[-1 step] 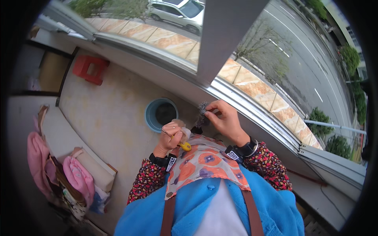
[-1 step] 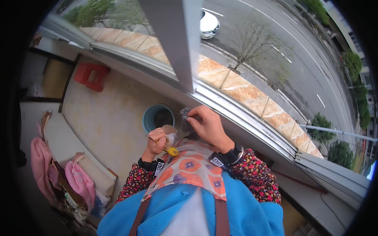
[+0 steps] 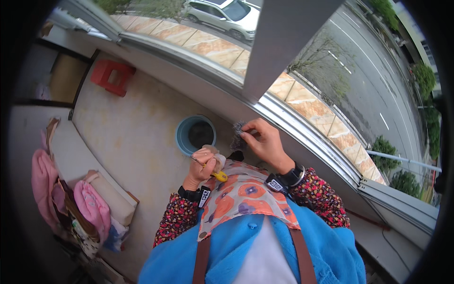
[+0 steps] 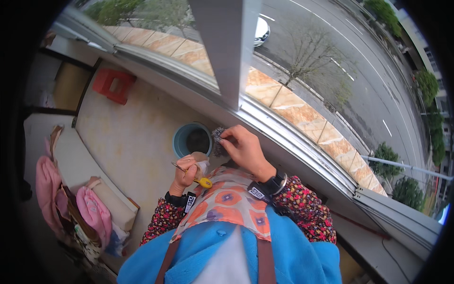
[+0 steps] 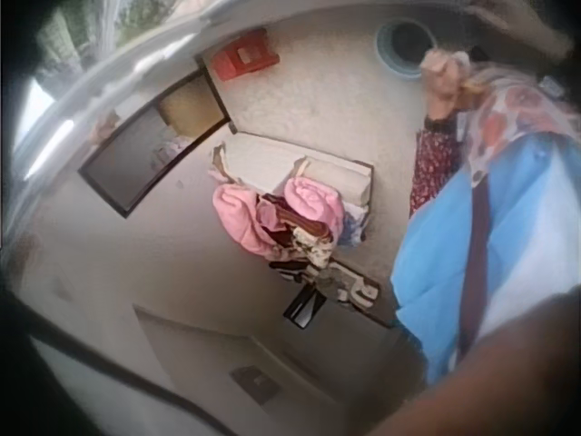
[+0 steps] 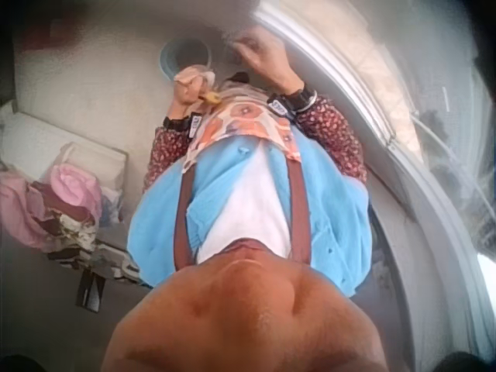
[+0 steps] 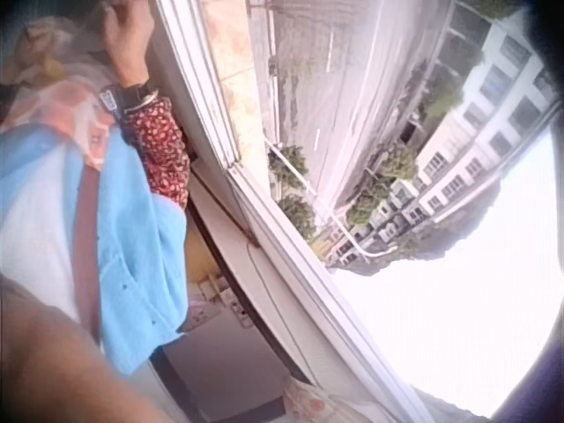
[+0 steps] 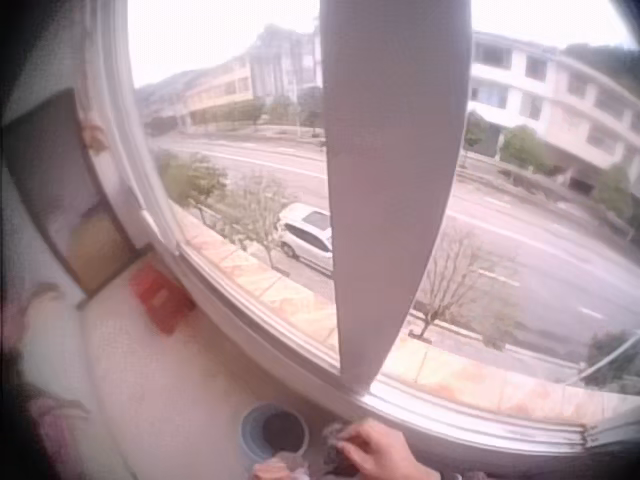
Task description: The person cleans the window frame using a cloth and a screwdriver. They repeatedly dip the cloth into a bucket of water, wring it out, and wipe the frame while using the screwdriver to scrape or loosen debris from the frame's grooves.
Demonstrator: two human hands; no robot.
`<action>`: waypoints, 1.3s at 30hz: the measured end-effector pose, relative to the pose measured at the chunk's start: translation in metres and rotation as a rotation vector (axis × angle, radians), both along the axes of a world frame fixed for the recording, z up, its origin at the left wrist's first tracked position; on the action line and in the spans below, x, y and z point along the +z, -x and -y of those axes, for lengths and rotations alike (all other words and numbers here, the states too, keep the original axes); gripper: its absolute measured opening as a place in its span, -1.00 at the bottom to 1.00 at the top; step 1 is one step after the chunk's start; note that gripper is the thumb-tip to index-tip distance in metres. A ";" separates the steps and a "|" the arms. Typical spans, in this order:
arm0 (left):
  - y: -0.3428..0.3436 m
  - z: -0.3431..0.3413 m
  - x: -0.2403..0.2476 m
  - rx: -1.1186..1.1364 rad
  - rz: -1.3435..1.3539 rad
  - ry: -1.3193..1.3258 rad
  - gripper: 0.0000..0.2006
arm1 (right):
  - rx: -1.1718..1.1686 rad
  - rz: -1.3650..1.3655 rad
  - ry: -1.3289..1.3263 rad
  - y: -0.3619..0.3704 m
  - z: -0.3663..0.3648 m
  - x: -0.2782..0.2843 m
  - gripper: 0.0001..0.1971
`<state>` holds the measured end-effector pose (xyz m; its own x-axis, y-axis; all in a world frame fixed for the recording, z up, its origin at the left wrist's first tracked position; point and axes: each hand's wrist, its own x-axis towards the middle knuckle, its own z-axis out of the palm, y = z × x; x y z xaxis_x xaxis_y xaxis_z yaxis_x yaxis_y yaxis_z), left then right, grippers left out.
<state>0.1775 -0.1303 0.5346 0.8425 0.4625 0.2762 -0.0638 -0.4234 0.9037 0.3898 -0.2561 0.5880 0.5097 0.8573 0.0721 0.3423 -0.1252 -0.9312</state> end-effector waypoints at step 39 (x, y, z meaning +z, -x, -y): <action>-0.173 0.058 0.068 0.030 -0.198 -0.725 -0.65 | -0.715 -0.372 -0.529 -0.018 0.286 -0.006 -0.69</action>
